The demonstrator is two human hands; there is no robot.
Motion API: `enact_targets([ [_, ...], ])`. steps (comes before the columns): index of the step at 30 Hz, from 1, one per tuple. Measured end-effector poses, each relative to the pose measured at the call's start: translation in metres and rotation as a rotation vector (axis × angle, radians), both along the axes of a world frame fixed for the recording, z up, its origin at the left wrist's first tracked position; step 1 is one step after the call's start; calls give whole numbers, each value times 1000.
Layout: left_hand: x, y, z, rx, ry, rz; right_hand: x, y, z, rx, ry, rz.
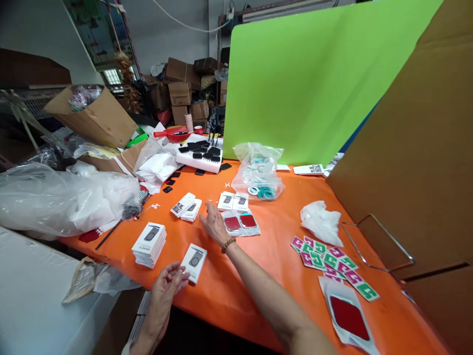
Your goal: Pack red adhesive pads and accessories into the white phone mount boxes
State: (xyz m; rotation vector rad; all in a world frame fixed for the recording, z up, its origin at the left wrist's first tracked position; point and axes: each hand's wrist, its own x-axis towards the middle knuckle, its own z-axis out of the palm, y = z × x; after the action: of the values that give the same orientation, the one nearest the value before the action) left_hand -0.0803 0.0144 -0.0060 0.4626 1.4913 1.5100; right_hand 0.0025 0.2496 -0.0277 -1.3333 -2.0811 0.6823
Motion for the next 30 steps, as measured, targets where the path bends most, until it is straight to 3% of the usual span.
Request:
enact_targets([
  [4,10,10,1,40,-6,36,13,-13,-6,-39,7,19],
  [12,17,-6,-2,4,28,22,-69,16,29,-120,120,172],
  [16,13,-11,-10,1,42,50,-77,22,38,-211,223,140],
  [19,8,-9,-6,-2,171,59,-55,17,38,-287,281,98],
  [21,5,-3,5,20,393,57,-29,5,40,-330,311,89],
  [25,4,17,33,87,806,-58,29,-43,56,-421,399,201],
  [27,8,28,43,84,796,-176,52,-69,66,-557,518,345],
  [30,19,36,46,61,550,-334,75,-81,69,-706,517,532],
])
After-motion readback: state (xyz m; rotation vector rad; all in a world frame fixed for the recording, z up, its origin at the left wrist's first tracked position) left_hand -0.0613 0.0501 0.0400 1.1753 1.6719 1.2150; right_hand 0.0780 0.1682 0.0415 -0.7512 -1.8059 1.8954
